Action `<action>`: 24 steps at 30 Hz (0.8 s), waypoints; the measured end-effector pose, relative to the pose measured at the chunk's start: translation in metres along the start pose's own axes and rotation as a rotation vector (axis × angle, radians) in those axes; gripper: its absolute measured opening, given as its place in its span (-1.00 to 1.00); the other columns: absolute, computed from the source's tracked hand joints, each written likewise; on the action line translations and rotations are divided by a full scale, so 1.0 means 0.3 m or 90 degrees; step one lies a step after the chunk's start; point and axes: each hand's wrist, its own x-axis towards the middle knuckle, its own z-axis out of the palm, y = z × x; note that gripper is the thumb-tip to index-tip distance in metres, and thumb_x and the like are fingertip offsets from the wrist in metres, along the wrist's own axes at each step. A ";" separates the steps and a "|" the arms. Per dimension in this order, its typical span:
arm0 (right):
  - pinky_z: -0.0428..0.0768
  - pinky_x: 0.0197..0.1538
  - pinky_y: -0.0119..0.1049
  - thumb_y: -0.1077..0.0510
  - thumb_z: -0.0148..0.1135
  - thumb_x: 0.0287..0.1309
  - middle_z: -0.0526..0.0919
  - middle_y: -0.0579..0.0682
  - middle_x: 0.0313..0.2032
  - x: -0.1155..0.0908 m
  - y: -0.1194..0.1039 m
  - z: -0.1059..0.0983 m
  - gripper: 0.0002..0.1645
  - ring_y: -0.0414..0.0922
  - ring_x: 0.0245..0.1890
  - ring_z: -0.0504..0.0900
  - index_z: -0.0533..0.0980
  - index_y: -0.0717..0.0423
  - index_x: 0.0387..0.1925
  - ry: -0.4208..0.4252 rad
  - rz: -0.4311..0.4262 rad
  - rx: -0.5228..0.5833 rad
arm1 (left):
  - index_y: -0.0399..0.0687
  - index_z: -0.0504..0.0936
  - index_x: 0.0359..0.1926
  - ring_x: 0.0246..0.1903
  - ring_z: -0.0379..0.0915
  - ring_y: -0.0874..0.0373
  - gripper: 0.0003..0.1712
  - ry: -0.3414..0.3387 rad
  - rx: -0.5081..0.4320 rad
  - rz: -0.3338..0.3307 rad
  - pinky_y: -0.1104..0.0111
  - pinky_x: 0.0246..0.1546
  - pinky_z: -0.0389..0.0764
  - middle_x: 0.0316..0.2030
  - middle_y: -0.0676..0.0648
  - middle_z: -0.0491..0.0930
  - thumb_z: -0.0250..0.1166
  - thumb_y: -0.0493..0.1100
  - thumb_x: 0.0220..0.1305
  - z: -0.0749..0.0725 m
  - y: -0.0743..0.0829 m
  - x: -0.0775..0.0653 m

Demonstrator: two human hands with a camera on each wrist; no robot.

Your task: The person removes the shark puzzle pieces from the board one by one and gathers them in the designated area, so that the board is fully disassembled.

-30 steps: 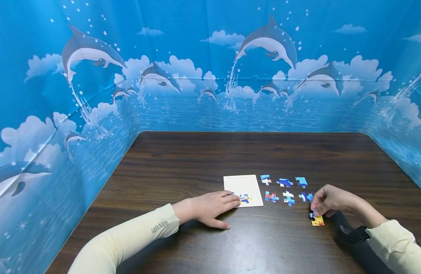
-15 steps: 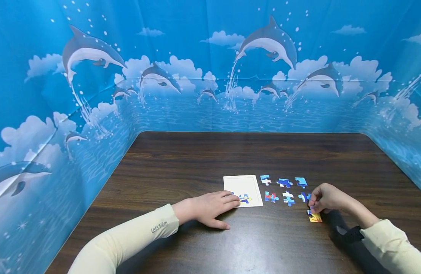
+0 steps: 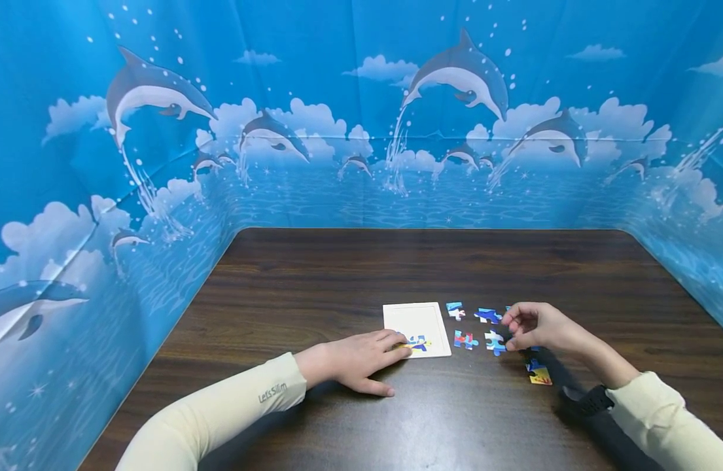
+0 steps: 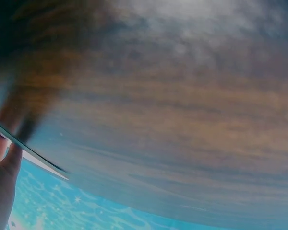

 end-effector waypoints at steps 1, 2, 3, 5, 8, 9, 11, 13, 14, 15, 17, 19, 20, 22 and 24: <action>0.58 -0.33 -0.38 0.21 0.43 -0.10 0.49 0.10 -0.34 0.011 -0.005 0.008 -0.44 -0.24 -0.40 0.48 0.40 0.46 -0.12 0.013 -0.006 0.009 | -0.06 0.13 0.39 0.30 0.16 0.07 -0.18 0.003 0.002 -0.002 0.30 0.34 0.25 0.31 -0.09 0.18 -0.01 0.32 0.29 0.003 0.000 -0.001; 0.59 -0.32 -0.39 0.20 0.43 -0.10 0.50 0.14 -0.30 0.022 -0.010 0.015 -0.41 -0.24 -0.37 0.49 0.40 0.45 -0.09 0.027 -0.011 0.010 | -0.05 0.13 0.39 0.30 0.16 0.07 -0.18 0.006 0.004 -0.003 0.31 0.33 0.26 0.31 -0.10 0.18 -0.01 0.32 0.29 0.005 0.000 -0.002; 0.60 -0.31 -0.40 0.20 0.43 -0.09 0.52 0.18 -0.26 0.032 -0.015 0.024 -0.40 -0.24 -0.36 0.51 0.39 0.45 -0.06 0.040 -0.015 0.011 | -0.04 0.13 0.39 0.29 0.17 0.08 -0.18 0.009 0.005 -0.005 0.31 0.32 0.28 0.31 -0.11 0.18 -0.02 0.33 0.29 0.006 0.000 -0.002; 0.60 -0.29 -0.40 0.20 0.44 -0.09 0.53 0.23 -0.21 0.052 -0.025 0.043 -0.38 -0.26 -0.34 0.52 0.39 0.42 -0.03 0.066 -0.022 0.012 | -0.03 0.13 0.39 0.28 0.17 0.09 -0.18 0.013 0.009 -0.004 0.31 0.30 0.29 0.30 -0.10 0.18 -0.02 0.33 0.29 0.007 0.000 -0.002; 0.60 -0.28 -0.39 0.21 0.43 -0.09 0.53 0.29 -0.12 0.082 -0.036 0.074 -0.36 -0.24 -0.29 0.55 0.39 0.38 0.02 0.092 -0.029 0.022 | -0.01 0.14 0.39 0.25 0.18 0.09 -0.18 0.018 0.016 -0.003 0.32 0.27 0.33 0.29 -0.09 0.19 -0.02 0.35 0.28 0.008 -0.002 0.000; 0.60 -0.27 -0.38 0.22 0.43 -0.10 0.53 0.30 -0.09 0.091 -0.038 0.084 -0.35 -0.21 -0.27 0.56 0.39 0.37 0.03 0.096 -0.029 0.029 | -0.01 0.14 0.38 0.24 0.18 0.09 -0.18 0.019 0.018 -0.003 0.32 0.26 0.34 0.28 -0.08 0.19 -0.02 0.35 0.28 0.009 -0.002 0.000; 0.60 -0.25 -0.36 0.22 0.44 -0.12 0.52 0.30 -0.05 0.108 -0.043 0.104 -0.34 -0.15 -0.23 0.56 0.39 0.34 0.04 0.100 -0.023 0.046 | 0.00 0.14 0.38 0.23 0.18 0.08 -0.18 0.019 0.022 -0.004 0.31 0.25 0.35 0.28 -0.08 0.19 -0.02 0.36 0.27 0.009 -0.003 0.002; 0.61 -0.24 -0.35 0.23 0.44 -0.12 0.50 0.30 -0.04 0.124 -0.045 0.122 -0.35 -0.09 -0.19 0.55 0.39 0.33 0.04 0.096 -0.019 0.059 | 0.01 0.14 0.38 0.23 0.19 0.08 -0.18 0.020 0.026 -0.004 0.31 0.25 0.35 0.28 -0.08 0.19 -0.02 0.36 0.27 0.010 -0.003 0.003; 0.61 -0.24 -0.34 0.24 0.44 -0.12 0.50 0.30 -0.04 0.131 -0.048 0.130 -0.36 -0.07 -0.18 0.54 0.39 0.33 0.03 0.092 -0.020 0.067 | 0.00 0.15 0.38 0.22 0.20 0.08 -0.18 0.021 0.028 -0.003 0.31 0.25 0.35 0.28 -0.08 0.19 -0.03 0.36 0.27 0.010 -0.003 0.003; 0.61 -0.23 -0.34 0.23 0.44 -0.12 0.50 0.29 -0.05 0.136 -0.050 0.138 -0.36 -0.07 -0.19 0.54 0.39 0.33 0.03 0.088 -0.022 0.070 | 0.00 0.15 0.38 0.22 0.20 0.07 -0.19 0.022 0.029 -0.002 0.31 0.25 0.34 0.28 -0.08 0.20 -0.02 0.36 0.27 0.010 -0.003 0.004; 0.62 -0.24 -0.33 0.25 0.43 -0.12 0.49 0.27 -0.06 0.147 -0.057 0.153 -0.38 -0.08 -0.19 0.54 0.40 0.33 0.02 0.081 -0.022 0.081 | 0.00 0.15 0.37 0.22 0.21 0.07 -0.19 0.024 0.032 0.000 0.31 0.25 0.34 0.28 -0.08 0.21 -0.03 0.36 0.27 0.011 -0.003 0.004; 0.62 -0.24 -0.32 0.26 0.42 -0.12 0.49 0.27 -0.06 0.156 -0.065 0.166 -0.38 -0.08 -0.19 0.54 0.40 0.34 0.02 0.074 -0.024 0.084 | 0.00 0.16 0.37 0.21 0.22 0.07 -0.19 0.027 0.036 0.001 0.31 0.25 0.35 0.27 -0.09 0.21 -0.02 0.36 0.27 0.011 -0.003 0.003; 0.62 -0.24 -0.33 0.26 0.42 -0.12 0.50 0.28 -0.06 0.160 -0.069 0.172 -0.38 -0.08 -0.19 0.54 0.39 0.35 0.02 0.070 -0.025 0.086 | 0.00 0.16 0.37 0.21 0.22 0.07 -0.19 0.029 0.037 0.001 0.31 0.25 0.35 0.27 -0.08 0.22 -0.02 0.36 0.27 0.011 -0.002 0.003; 0.61 -0.22 -0.35 0.27 0.42 -0.11 0.50 0.29 -0.05 0.169 -0.078 0.184 -0.38 -0.06 -0.18 0.55 0.39 0.37 0.02 0.061 -0.031 0.092 | 0.00 0.17 0.37 0.20 0.22 0.08 -0.19 0.031 0.038 0.001 0.31 0.24 0.35 0.26 -0.08 0.22 -0.02 0.36 0.27 0.011 -0.002 0.002; 0.61 -0.23 -0.37 0.28 0.42 -0.11 0.50 0.30 -0.06 0.179 -0.085 0.197 -0.38 -0.04 -0.17 0.55 0.38 0.40 0.02 0.051 -0.041 0.094 | 0.00 0.18 0.37 0.20 0.23 0.07 -0.19 0.033 0.039 0.001 0.31 0.25 0.35 0.26 -0.08 0.23 -0.01 0.36 0.26 0.011 0.000 0.002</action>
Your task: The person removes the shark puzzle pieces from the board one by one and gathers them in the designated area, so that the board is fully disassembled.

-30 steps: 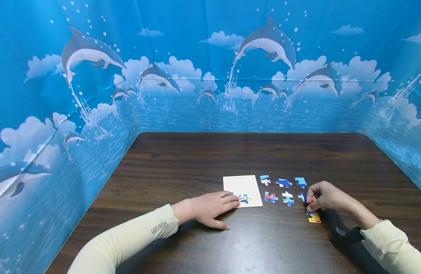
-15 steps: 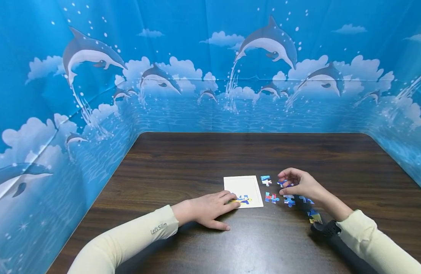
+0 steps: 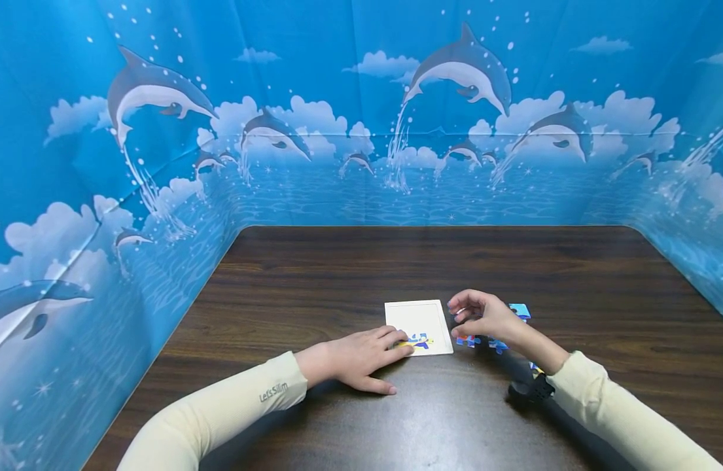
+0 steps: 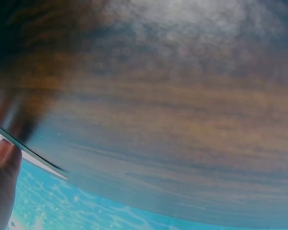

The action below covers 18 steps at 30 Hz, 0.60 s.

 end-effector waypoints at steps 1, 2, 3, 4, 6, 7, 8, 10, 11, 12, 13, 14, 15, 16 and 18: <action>0.61 -0.22 -0.38 0.29 0.41 -0.12 0.50 0.30 -0.06 0.004 -0.003 0.007 -0.38 -0.04 -0.17 0.56 0.39 0.41 0.02 -0.004 -0.001 0.007 | -0.01 0.18 0.37 0.20 0.23 0.07 -0.19 0.000 0.000 0.000 0.31 0.25 0.35 0.26 -0.08 0.23 -0.01 0.36 0.26 -0.002 0.000 0.000; 0.61 -0.23 -0.38 0.30 0.41 -0.12 0.50 0.31 -0.06 0.008 -0.006 0.013 -0.38 -0.04 -0.16 0.56 0.38 0.42 0.02 -0.009 -0.007 0.012 | -0.01 0.18 0.37 0.21 0.23 0.07 -0.19 0.000 0.000 0.000 0.30 0.25 0.35 0.26 -0.09 0.23 -0.01 0.35 0.26 -0.003 0.001 0.000; 0.61 -0.23 -0.39 0.31 0.41 -0.12 0.50 0.32 -0.07 0.012 -0.009 0.020 -0.38 -0.04 -0.17 0.56 0.38 0.43 0.01 -0.013 -0.011 0.016 | -0.01 0.17 0.37 0.21 0.22 0.07 -0.19 -0.003 -0.003 -0.002 0.31 0.25 0.35 0.26 -0.08 0.23 -0.01 0.35 0.27 -0.004 0.001 0.001; 0.61 -0.24 -0.39 0.31 0.42 -0.13 0.50 0.32 -0.09 0.016 -0.011 0.027 -0.38 -0.04 -0.18 0.56 0.38 0.44 0.00 -0.017 -0.017 0.019 | -0.01 0.17 0.37 0.21 0.22 0.07 -0.19 -0.006 -0.006 -0.002 0.30 0.25 0.35 0.26 -0.09 0.22 -0.01 0.35 0.27 -0.005 0.002 0.001; 0.60 -0.23 -0.40 0.32 0.42 -0.15 0.52 0.32 -0.12 0.024 -0.014 0.042 -0.38 -0.05 -0.19 0.56 0.39 0.44 -0.01 -0.022 -0.024 0.022 | -0.02 0.16 0.37 0.22 0.21 0.06 -0.18 -0.010 -0.012 -0.004 0.30 0.26 0.34 0.27 -0.09 0.21 -0.01 0.35 0.27 -0.007 0.002 0.001; 0.59 -0.23 -0.41 0.33 0.42 -0.15 0.52 0.32 -0.13 0.028 -0.016 0.049 -0.38 -0.05 -0.20 0.56 0.39 0.45 -0.01 -0.024 -0.030 0.024 | -0.02 0.16 0.38 0.22 0.21 0.06 -0.18 -0.013 -0.013 -0.006 0.30 0.26 0.34 0.28 -0.09 0.21 -0.01 0.35 0.27 -0.008 0.003 0.001; 0.59 -0.22 -0.41 0.33 0.42 -0.15 0.52 0.33 -0.13 0.033 -0.018 0.057 -0.39 -0.06 -0.20 0.56 0.39 0.46 -0.01 -0.028 -0.037 0.026 | -0.02 0.15 0.38 0.22 0.21 0.06 -0.18 -0.014 -0.013 -0.006 0.30 0.26 0.34 0.28 -0.09 0.21 -0.01 0.35 0.27 -0.007 0.003 0.001; 0.59 -0.21 -0.42 0.34 0.41 -0.14 0.52 0.33 -0.12 0.042 -0.019 0.073 -0.40 -0.06 -0.19 0.55 0.39 0.46 -0.02 -0.035 -0.045 0.028 | -0.02 0.15 0.38 0.22 0.21 0.07 -0.18 -0.014 -0.011 -0.007 0.30 0.26 0.34 0.28 -0.08 0.21 -0.02 0.35 0.27 -0.006 0.003 0.000; 0.59 -0.20 -0.41 0.34 0.41 -0.13 0.52 0.33 -0.10 0.046 -0.021 0.081 -0.40 -0.06 -0.18 0.55 0.39 0.45 -0.01 -0.039 -0.047 0.031 | -0.02 0.15 0.38 0.22 0.21 0.07 -0.18 -0.012 -0.009 -0.007 0.30 0.26 0.34 0.28 -0.08 0.21 -0.02 0.35 0.27 -0.006 0.003 0.000; 0.60 -0.20 -0.41 0.34 0.40 -0.12 0.51 0.33 -0.09 0.050 -0.023 0.090 -0.41 -0.05 -0.18 0.56 0.39 0.45 -0.01 -0.044 -0.051 0.034 | -0.02 0.16 0.37 0.22 0.22 0.08 -0.18 -0.010 -0.007 -0.007 0.31 0.26 0.34 0.28 -0.08 0.21 -0.02 0.35 0.27 -0.005 0.003 -0.001; 0.60 -0.20 -0.41 0.34 0.40 -0.11 0.51 0.34 -0.09 0.053 -0.026 0.098 -0.41 -0.04 -0.17 0.56 0.39 0.45 -0.01 -0.049 -0.055 0.035 | -0.02 0.16 0.37 0.22 0.22 0.08 -0.18 -0.009 -0.007 -0.006 0.31 0.26 0.35 0.27 -0.08 0.21 -0.02 0.35 0.27 -0.003 0.003 -0.001; 0.60 -0.20 -0.41 0.33 0.40 -0.11 0.50 0.34 -0.08 0.056 -0.027 0.106 -0.42 -0.03 -0.17 0.56 0.39 0.46 -0.01 -0.054 -0.059 0.034 | -0.02 0.16 0.37 0.22 0.21 0.08 -0.18 -0.008 -0.007 -0.006 0.31 0.26 0.34 0.27 -0.08 0.21 -0.02 0.35 0.27 -0.004 0.003 -0.001; 0.60 -0.19 -0.40 0.33 0.40 -0.11 0.50 0.35 -0.08 0.058 -0.028 0.112 -0.42 -0.02 -0.17 0.56 0.39 0.45 -0.02 -0.057 -0.061 0.033 | -0.02 0.16 0.37 0.22 0.21 0.08 -0.18 -0.007 -0.007 -0.005 0.31 0.26 0.34 0.27 -0.08 0.21 -0.02 0.35 0.27 -0.004 0.004 -0.002; 0.60 -0.19 -0.40 0.33 0.40 -0.11 0.50 0.36 -0.08 0.060 -0.030 0.119 -0.43 -0.01 -0.17 0.56 0.39 0.45 -0.02 -0.059 -0.064 0.034 | -0.02 0.16 0.37 0.22 0.21 0.08 -0.18 -0.005 -0.007 -0.004 0.31 0.26 0.34 0.27 -0.08 0.21 -0.02 0.35 0.27 -0.004 0.004 -0.002; 0.60 -0.19 -0.39 0.33 0.40 -0.12 0.50 0.37 -0.09 0.062 -0.032 0.129 -0.43 -0.01 -0.18 0.56 0.40 0.46 -0.04 -0.060 -0.072 0.030 | -0.02 0.17 0.37 0.23 0.21 0.08 -0.19 -0.001 -0.007 -0.003 0.31 0.26 0.34 0.27 -0.08 0.22 -0.01 0.35 0.27 -0.005 0.005 -0.003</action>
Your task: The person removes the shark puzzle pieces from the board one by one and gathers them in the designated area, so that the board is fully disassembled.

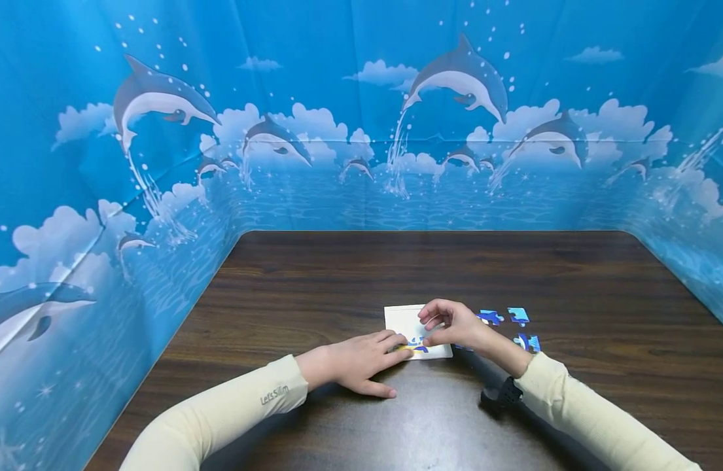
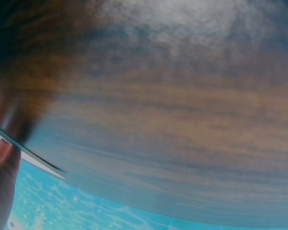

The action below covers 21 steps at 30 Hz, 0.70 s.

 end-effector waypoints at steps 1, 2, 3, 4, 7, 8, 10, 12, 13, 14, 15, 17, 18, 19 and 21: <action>0.59 -0.18 -0.39 0.33 0.40 -0.12 0.50 0.37 -0.09 0.001 0.001 0.005 -0.43 0.00 -0.18 0.56 0.40 0.47 -0.04 -0.001 -0.003 -0.002 | -0.01 0.17 0.37 0.23 0.21 0.08 -0.19 0.001 -0.001 0.000 0.31 0.27 0.33 0.27 -0.08 0.22 -0.01 0.35 0.27 0.000 0.001 -0.001; 0.59 -0.18 -0.39 0.33 0.40 -0.12 0.51 0.37 -0.09 0.002 0.001 0.008 -0.43 -0.01 -0.18 0.56 0.40 0.47 -0.04 0.000 -0.001 -0.003 | -0.01 0.17 0.37 0.23 0.20 0.08 -0.19 0.002 0.000 -0.001 0.31 0.27 0.33 0.27 -0.08 0.22 0.00 0.35 0.27 0.000 0.001 -0.001; 0.58 -0.16 -0.39 0.33 0.41 -0.13 0.51 0.36 -0.09 0.002 0.001 0.012 -0.43 -0.01 -0.17 0.56 0.40 0.46 -0.04 0.002 0.004 -0.002 | -0.01 0.17 0.36 0.24 0.20 0.08 -0.19 0.003 0.000 -0.001 0.31 0.27 0.33 0.27 -0.08 0.22 0.00 0.35 0.26 0.000 0.002 -0.002; 0.57 -0.15 -0.39 0.33 0.41 -0.13 0.51 0.36 -0.09 0.003 0.002 0.015 -0.43 0.00 -0.17 0.56 0.40 0.46 -0.05 0.004 0.004 -0.005 | -0.01 0.17 0.36 0.24 0.20 0.07 -0.19 0.005 0.001 -0.002 0.31 0.28 0.32 0.27 -0.08 0.22 0.00 0.35 0.26 0.000 0.002 -0.002; 0.55 -0.12 -0.40 0.32 0.41 -0.12 0.52 0.33 -0.09 0.005 0.004 0.022 -0.44 -0.02 -0.16 0.56 0.41 0.44 -0.05 0.013 0.021 -0.011 | 0.00 0.16 0.37 0.25 0.20 0.06 -0.19 0.003 0.000 -0.006 0.30 0.29 0.32 0.28 -0.08 0.22 0.00 0.35 0.26 0.000 0.002 -0.003; 0.54 -0.11 -0.40 0.32 0.40 -0.12 0.53 0.32 -0.09 0.005 0.005 0.024 -0.45 -0.04 -0.16 0.56 0.42 0.43 -0.06 0.018 0.027 -0.014 | 0.00 0.16 0.37 0.25 0.20 0.06 -0.19 0.001 -0.001 -0.007 0.30 0.29 0.32 0.28 -0.08 0.21 0.00 0.35 0.26 -0.001 0.002 -0.003; 0.53 -0.12 -0.39 0.32 0.41 -0.13 0.54 0.30 -0.12 0.006 0.009 0.027 -0.47 -0.06 -0.18 0.55 0.43 0.43 -0.08 0.030 0.031 -0.025 | 0.00 0.15 0.38 0.26 0.19 0.07 -0.18 -0.004 -0.003 -0.008 0.30 0.29 0.32 0.29 -0.07 0.21 -0.01 0.35 0.27 -0.002 0.002 -0.002; 0.52 -0.14 -0.40 0.34 0.41 -0.17 0.56 0.28 -0.17 0.008 0.014 0.031 -0.50 -0.08 -0.21 0.55 0.45 0.42 -0.12 0.041 0.032 -0.041 | 0.00 0.15 0.38 0.26 0.19 0.08 -0.18 -0.009 -0.006 -0.010 0.31 0.28 0.32 0.30 -0.07 0.20 -0.02 0.35 0.27 -0.003 0.003 -0.002; 0.52 -0.16 -0.40 0.36 0.41 -0.19 0.56 0.27 -0.21 0.009 0.016 0.033 -0.51 -0.08 -0.23 0.54 0.45 0.43 -0.15 0.044 0.028 -0.055 | -0.01 0.14 0.39 0.26 0.19 0.08 -0.18 -0.012 -0.008 -0.010 0.31 0.29 0.32 0.30 -0.07 0.20 -0.02 0.35 0.28 -0.003 0.003 -0.001; 0.52 -0.19 -0.42 0.38 0.42 -0.22 0.57 0.26 -0.24 0.010 0.017 0.034 -0.52 -0.09 -0.26 0.53 0.46 0.42 -0.17 0.045 0.026 -0.070 | -0.01 0.13 0.39 0.27 0.18 0.07 -0.18 -0.015 -0.009 -0.011 0.31 0.29 0.31 0.30 -0.07 0.19 -0.03 0.36 0.28 -0.003 0.003 -0.001; 0.52 -0.22 -0.43 0.39 0.43 -0.26 0.57 0.24 -0.28 0.011 0.019 0.037 -0.52 -0.09 -0.29 0.53 0.47 0.42 -0.20 0.043 0.024 -0.088 | -0.01 0.13 0.39 0.27 0.18 0.07 -0.18 -0.018 -0.010 -0.012 0.30 0.30 0.31 0.31 -0.08 0.19 -0.04 0.36 0.28 -0.002 0.002 -0.001; 0.51 -0.28 -0.46 0.39 0.45 -0.31 0.56 0.18 -0.35 0.012 0.019 0.043 -0.53 -0.12 -0.34 0.51 0.48 0.40 -0.25 0.030 0.019 -0.134 | -0.01 0.12 0.40 0.29 0.17 0.06 -0.17 -0.025 -0.012 -0.015 0.30 0.31 0.30 0.32 -0.08 0.18 -0.06 0.36 0.29 -0.002 0.002 -0.001; 0.50 -0.30 -0.46 0.39 0.46 -0.34 0.55 0.15 -0.37 0.013 0.017 0.046 -0.54 -0.14 -0.36 0.49 0.49 0.38 -0.26 0.022 0.016 -0.160 | 0.00 0.11 0.41 0.29 0.16 0.06 -0.17 -0.028 -0.013 -0.017 0.29 0.31 0.29 0.33 -0.08 0.17 -0.07 0.37 0.29 -0.002 0.002 -0.001; 0.49 -0.33 -0.47 0.38 0.47 -0.36 0.55 0.11 -0.39 0.014 0.015 0.049 -0.54 -0.16 -0.38 0.48 0.50 0.36 -0.29 0.014 0.014 -0.187 | 0.00 0.11 0.41 0.30 0.16 0.06 -0.16 -0.030 -0.013 -0.018 0.29 0.31 0.29 0.33 -0.08 0.17 -0.07 0.37 0.29 -0.002 0.002 -0.002; 0.47 -0.36 -0.47 0.36 0.49 -0.39 0.54 0.06 -0.43 0.015 0.009 0.054 -0.57 -0.18 -0.41 0.46 0.53 0.32 -0.33 0.005 0.013 -0.235 | 0.00 0.10 0.42 0.31 0.15 0.06 -0.16 -0.032 -0.013 -0.019 0.28 0.32 0.28 0.34 -0.08 0.16 -0.08 0.37 0.29 -0.002 0.002 -0.002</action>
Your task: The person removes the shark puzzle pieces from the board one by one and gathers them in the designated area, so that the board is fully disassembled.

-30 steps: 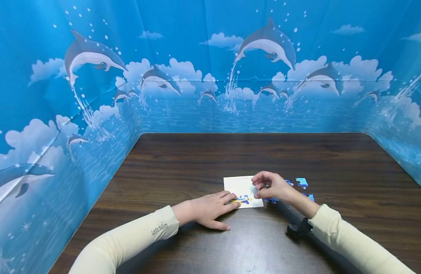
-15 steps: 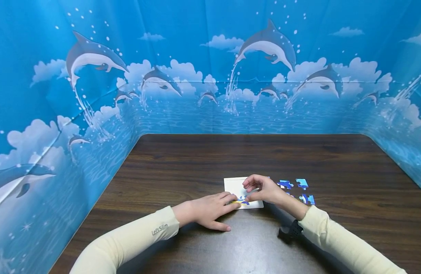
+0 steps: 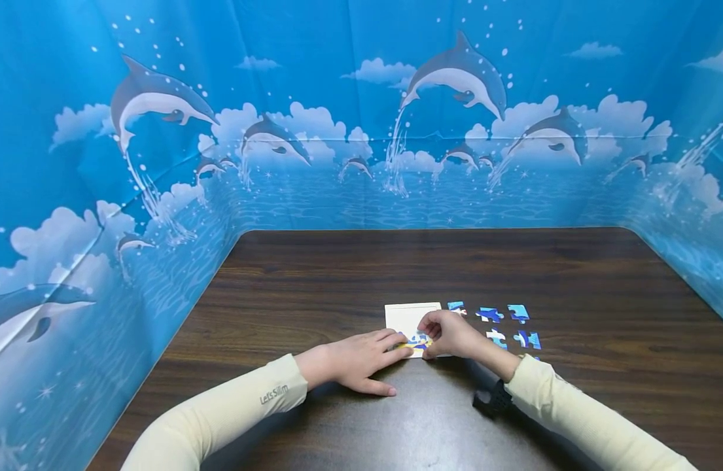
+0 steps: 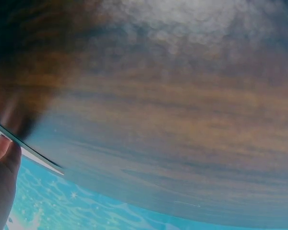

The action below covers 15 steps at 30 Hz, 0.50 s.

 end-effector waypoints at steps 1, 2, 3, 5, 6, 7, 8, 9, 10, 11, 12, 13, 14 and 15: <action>0.47 -0.37 -0.46 0.36 0.50 -0.40 0.54 0.04 -0.44 0.001 -0.004 0.001 -0.58 -0.19 -0.42 0.45 0.54 0.31 -0.35 -0.001 0.000 -0.019 | 0.00 0.09 0.42 0.32 0.14 0.05 -0.16 -0.001 0.001 0.000 0.28 0.33 0.27 0.35 -0.08 0.15 -0.08 0.37 0.30 0.000 0.000 -0.001; 0.46 -0.38 -0.46 0.35 0.50 -0.40 0.54 0.04 -0.45 0.001 -0.008 0.001 -0.60 -0.19 -0.43 0.45 0.55 0.30 -0.37 -0.002 -0.002 -0.035 | 0.00 0.08 0.42 0.32 0.13 0.05 -0.16 -0.002 0.001 -0.001 0.28 0.33 0.26 0.35 -0.08 0.14 -0.09 0.37 0.30 0.000 0.000 -0.002; 0.46 -0.38 -0.46 0.35 0.50 -0.41 0.54 0.03 -0.46 0.001 -0.011 0.001 -0.61 -0.19 -0.44 0.45 0.56 0.29 -0.38 -0.003 0.000 -0.045 | 0.00 0.06 0.43 0.34 0.12 0.04 -0.15 -0.005 0.001 -0.001 0.28 0.34 0.25 0.36 -0.08 0.13 -0.09 0.37 0.30 -0.001 -0.001 -0.004; 0.45 -0.38 -0.46 0.35 0.51 -0.41 0.54 0.02 -0.47 0.001 -0.015 0.000 -0.62 -0.19 -0.44 0.45 0.56 0.28 -0.39 -0.006 0.005 -0.055 | 0.01 0.04 0.44 0.35 0.09 0.03 -0.15 -0.010 0.003 0.000 0.27 0.35 0.23 0.38 -0.08 0.11 -0.11 0.36 0.31 0.000 -0.001 -0.009; 0.45 -0.38 -0.46 0.35 0.51 -0.41 0.54 0.02 -0.47 0.001 -0.015 -0.001 -0.62 -0.19 -0.44 0.45 0.56 0.27 -0.39 -0.008 0.005 -0.056 | 0.01 0.02 0.45 0.36 0.08 0.02 -0.15 -0.013 0.004 0.000 0.27 0.36 0.22 0.39 -0.09 0.10 -0.12 0.36 0.32 0.001 -0.001 -0.011; 0.45 -0.38 -0.46 0.35 0.51 -0.40 0.54 0.02 -0.47 0.002 -0.016 -0.002 -0.62 -0.20 -0.44 0.45 0.56 0.27 -0.39 -0.012 0.006 -0.057 | 0.01 0.00 0.45 0.38 0.05 0.02 -0.15 -0.019 0.005 -0.001 0.27 0.37 0.20 0.40 -0.08 0.08 -0.12 0.36 0.32 0.000 -0.001 -0.013; 0.45 -0.38 -0.46 0.34 0.51 -0.39 0.54 0.02 -0.47 0.002 -0.017 -0.003 -0.62 -0.20 -0.44 0.45 0.56 0.27 -0.38 -0.016 0.008 -0.058 | 0.01 -0.01 0.46 0.38 0.04 0.01 -0.15 -0.022 0.006 0.000 0.27 0.37 0.19 0.41 -0.09 0.06 -0.13 0.36 0.33 0.001 -0.001 -0.015; 0.45 -0.38 -0.45 0.35 0.50 -0.39 0.54 0.01 -0.47 0.004 -0.018 -0.003 -0.62 -0.20 -0.44 0.45 0.56 0.26 -0.38 -0.020 0.012 -0.057 | 0.01 -0.01 0.46 0.39 0.03 0.01 -0.15 -0.022 0.007 0.001 0.27 0.38 0.18 0.41 -0.09 0.06 -0.14 0.36 0.33 0.001 -0.002 -0.017; 0.45 -0.37 -0.45 0.34 0.50 -0.39 0.54 0.01 -0.47 0.005 -0.018 -0.004 -0.62 -0.20 -0.44 0.45 0.56 0.26 -0.38 -0.023 0.013 -0.059 | 0.01 -0.01 0.46 0.39 0.02 0.01 -0.15 -0.021 0.011 0.003 0.27 0.39 0.17 0.41 -0.09 0.05 -0.14 0.36 0.33 0.001 -0.002 -0.018; 0.45 -0.37 -0.45 0.34 0.50 -0.39 0.53 0.01 -0.48 0.007 -0.020 -0.005 -0.62 -0.20 -0.44 0.44 0.55 0.26 -0.39 -0.026 0.016 -0.059 | 0.01 -0.01 0.46 0.40 0.01 0.01 -0.15 -0.021 0.013 0.004 0.26 0.39 0.16 0.42 -0.09 0.05 -0.14 0.36 0.33 0.001 -0.002 -0.020; 0.45 -0.37 -0.45 0.34 0.50 -0.39 0.53 0.00 -0.48 0.009 -0.022 -0.005 -0.63 -0.20 -0.44 0.45 0.55 0.26 -0.39 -0.029 0.018 -0.059 | 0.00 -0.01 0.46 0.40 0.00 0.00 -0.15 -0.020 0.014 0.005 0.26 0.39 0.15 0.42 -0.09 0.05 -0.15 0.36 0.33 -0.001 -0.003 -0.021; 0.45 -0.37 -0.44 0.34 0.50 -0.38 0.53 0.00 -0.48 0.010 -0.023 -0.006 -0.63 -0.20 -0.44 0.44 0.55 0.25 -0.40 -0.032 0.023 -0.058 | 0.00 0.00 0.46 0.40 0.00 0.00 -0.15 -0.019 0.015 0.007 0.26 0.40 0.15 0.42 -0.10 0.05 -0.14 0.36 0.33 -0.001 -0.003 -0.021; 0.45 -0.37 -0.44 0.34 0.50 -0.39 0.53 0.00 -0.49 0.010 -0.024 -0.006 -0.64 -0.20 -0.45 0.44 0.55 0.25 -0.40 -0.034 0.024 -0.061 | -0.01 0.01 0.45 0.40 0.00 0.00 -0.16 -0.015 0.017 0.010 0.25 0.39 0.16 0.42 -0.10 0.05 -0.15 0.35 0.34 0.000 -0.003 -0.022; 0.44 -0.38 -0.45 0.34 0.50 -0.39 0.53 -0.01 -0.50 0.011 -0.024 -0.007 -0.64 -0.20 -0.45 0.44 0.55 0.25 -0.41 -0.034 0.026 -0.061 | -0.01 0.01 0.45 0.40 0.00 -0.01 -0.16 -0.015 0.016 0.010 0.25 0.40 0.15 0.42 -0.11 0.05 -0.14 0.35 0.34 -0.001 -0.003 -0.022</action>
